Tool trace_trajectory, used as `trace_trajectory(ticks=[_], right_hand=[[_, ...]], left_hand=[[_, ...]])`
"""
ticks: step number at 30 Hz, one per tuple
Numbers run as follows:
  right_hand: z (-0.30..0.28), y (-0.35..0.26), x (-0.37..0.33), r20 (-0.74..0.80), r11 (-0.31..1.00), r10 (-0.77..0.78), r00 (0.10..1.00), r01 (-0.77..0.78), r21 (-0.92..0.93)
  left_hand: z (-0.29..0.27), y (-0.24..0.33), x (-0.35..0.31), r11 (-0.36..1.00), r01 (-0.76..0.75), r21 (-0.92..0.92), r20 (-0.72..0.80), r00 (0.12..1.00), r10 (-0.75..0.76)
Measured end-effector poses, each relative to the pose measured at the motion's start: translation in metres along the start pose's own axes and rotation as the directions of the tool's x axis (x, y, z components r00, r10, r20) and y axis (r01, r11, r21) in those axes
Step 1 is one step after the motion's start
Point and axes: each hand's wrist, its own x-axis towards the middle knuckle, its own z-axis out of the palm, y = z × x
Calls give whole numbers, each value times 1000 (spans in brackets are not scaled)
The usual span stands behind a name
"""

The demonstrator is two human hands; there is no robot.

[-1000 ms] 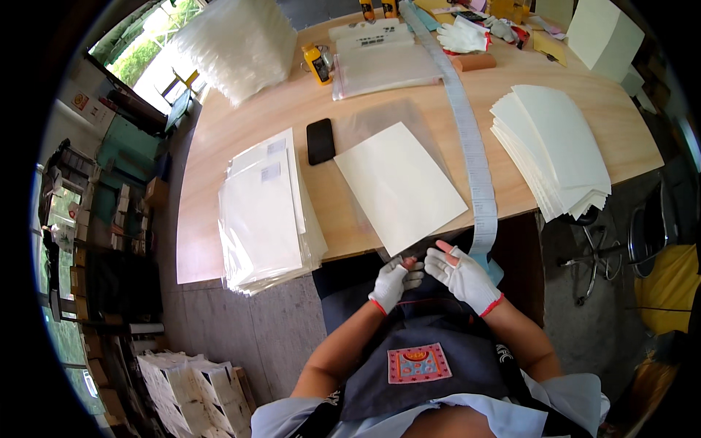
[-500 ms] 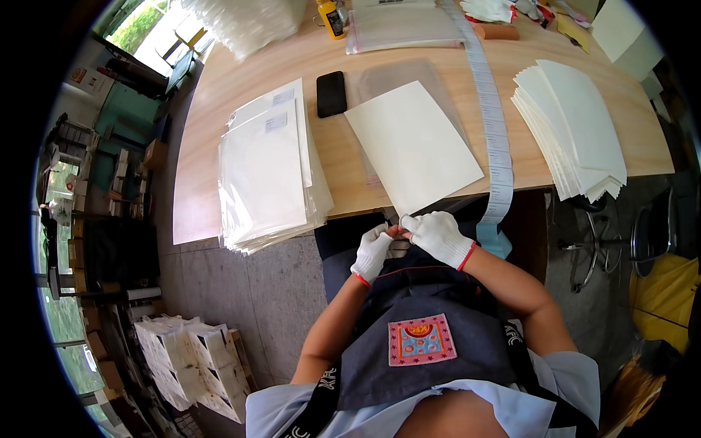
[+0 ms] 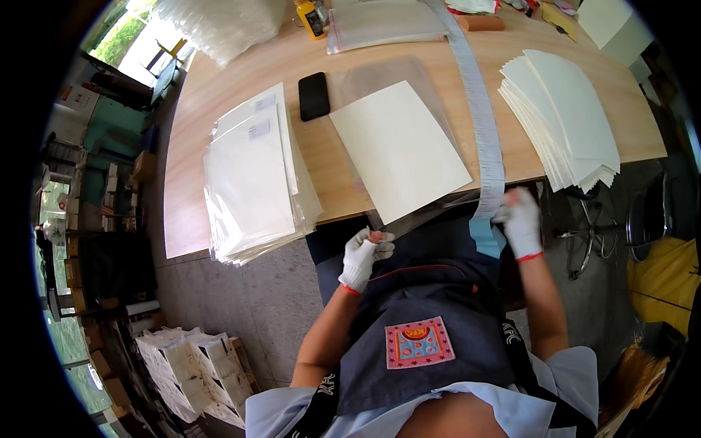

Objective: The person places white sheets of paper into clear plastic sleeves at a wooden table. They smooth the paper inside the sleeve and then place the finished unit onto a stack. The process is repeated continuously with a stack of paper and sleeves available on the table.

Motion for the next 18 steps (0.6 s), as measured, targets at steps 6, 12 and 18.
trace_trajectory(ticks=[6,12,18], right_hand=[[-237,27,-40,-394,-345,375,839,-269,-899],[-20,-47,-39,108,95,118,987,97,-991],[72,-31,6,769,-114,-268,580,774,-623]], left_hand=[[-16,-1,-3,970,-69,235,-28,997,78],[-11,-5,-4,-83,-543,836,417,529,739],[-3,14,12,-86,-607,790,446,474,759]])
